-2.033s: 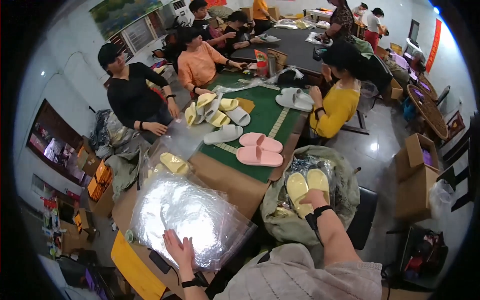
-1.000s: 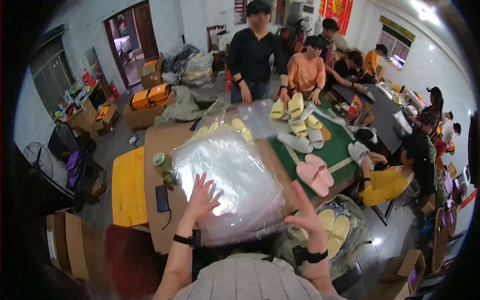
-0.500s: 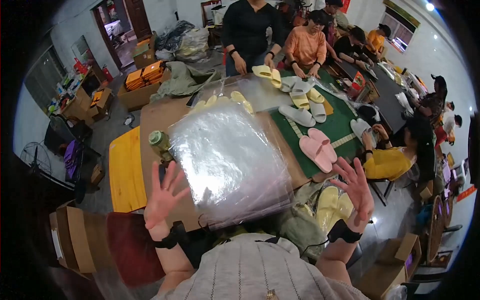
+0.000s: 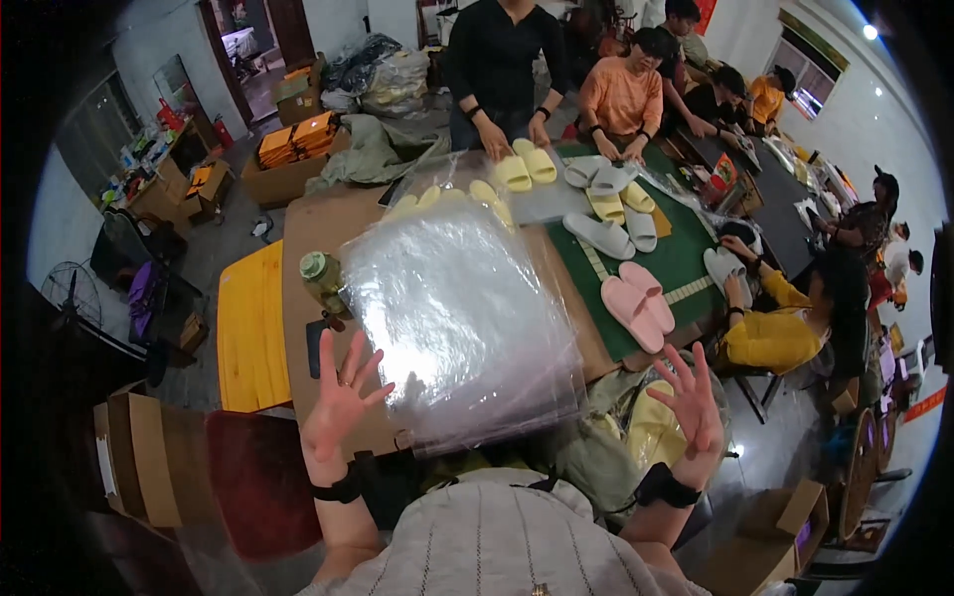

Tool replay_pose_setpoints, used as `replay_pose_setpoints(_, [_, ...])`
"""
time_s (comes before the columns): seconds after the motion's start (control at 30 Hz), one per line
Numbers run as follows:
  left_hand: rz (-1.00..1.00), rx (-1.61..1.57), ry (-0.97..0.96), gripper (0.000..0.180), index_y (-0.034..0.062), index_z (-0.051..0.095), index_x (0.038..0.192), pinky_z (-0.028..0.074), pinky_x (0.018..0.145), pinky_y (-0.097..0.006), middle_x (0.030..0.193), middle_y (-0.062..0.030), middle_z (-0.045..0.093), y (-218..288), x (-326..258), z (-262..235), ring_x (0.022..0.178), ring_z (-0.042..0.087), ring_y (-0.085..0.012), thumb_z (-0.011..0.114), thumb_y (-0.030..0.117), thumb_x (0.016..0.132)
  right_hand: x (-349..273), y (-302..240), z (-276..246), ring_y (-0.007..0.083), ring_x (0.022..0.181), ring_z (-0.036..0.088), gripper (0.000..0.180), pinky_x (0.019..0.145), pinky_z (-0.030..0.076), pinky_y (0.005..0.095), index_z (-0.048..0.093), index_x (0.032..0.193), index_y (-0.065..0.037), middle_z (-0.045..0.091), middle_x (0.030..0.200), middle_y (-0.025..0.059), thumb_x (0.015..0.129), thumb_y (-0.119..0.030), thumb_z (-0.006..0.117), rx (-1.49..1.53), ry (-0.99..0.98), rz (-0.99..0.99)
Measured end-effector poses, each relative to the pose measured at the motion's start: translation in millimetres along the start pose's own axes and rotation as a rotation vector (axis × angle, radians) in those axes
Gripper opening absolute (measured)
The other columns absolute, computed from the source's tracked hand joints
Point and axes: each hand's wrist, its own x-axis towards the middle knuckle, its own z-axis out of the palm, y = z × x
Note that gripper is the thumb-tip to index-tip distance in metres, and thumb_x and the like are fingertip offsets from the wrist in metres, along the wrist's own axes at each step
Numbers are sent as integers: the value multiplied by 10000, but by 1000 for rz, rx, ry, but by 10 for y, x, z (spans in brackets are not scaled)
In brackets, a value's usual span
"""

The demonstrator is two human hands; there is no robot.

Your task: Sort and organize finished shoes of different colors and styles for packaging.

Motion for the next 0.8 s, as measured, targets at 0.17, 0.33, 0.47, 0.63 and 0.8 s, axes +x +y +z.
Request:
replay_pose_setpoints(0.17, [17,-9,-39,1590,311,-216,1535,229,1101,-672,1640,-143,-74,-14,-15,-59,1493,50,-405,899,668,459,17,80,25,368,1440,269,1597,1079,351,517,-34,1585,-159,143,1615,198,395,-617,929,31,42,33])
replay_pose_setpoints(0.33, [-9,-16,-79,1607,281,-223,1535,237,1117,-623,1637,-155,-89,4,35,-16,1488,68,-415,881,695,442,78,95,9,364,1444,268,1523,1077,354,511,1,1588,-164,158,1616,185,456,-570,936,55,15,33])
replay_pose_setpoints(0.47, [-53,-17,-31,1604,283,-217,1537,230,1122,-617,1642,-133,-78,32,26,13,1487,77,-414,878,696,440,71,102,13,367,1449,252,1479,1085,328,527,17,1591,-178,159,1619,171,492,-557,931,43,-25,33])
replay_pose_setpoints(0.63, [-42,-41,1,1517,261,-159,1558,215,1136,-614,1642,-148,-8,-13,-79,15,1485,103,-418,862,677,515,38,204,62,359,1429,288,1392,1076,334,515,59,1593,-184,188,1615,145,555,-527,920,84,-41,50])
replay_pose_setpoints(0.8, [-44,-49,52,1427,197,-56,1581,226,1144,-599,1630,-177,84,-54,-61,20,1473,174,-408,795,733,570,59,201,113,353,1438,290,1321,1100,311,504,64,1593,-209,193,1616,141,609,-481,903,113,-97,58])
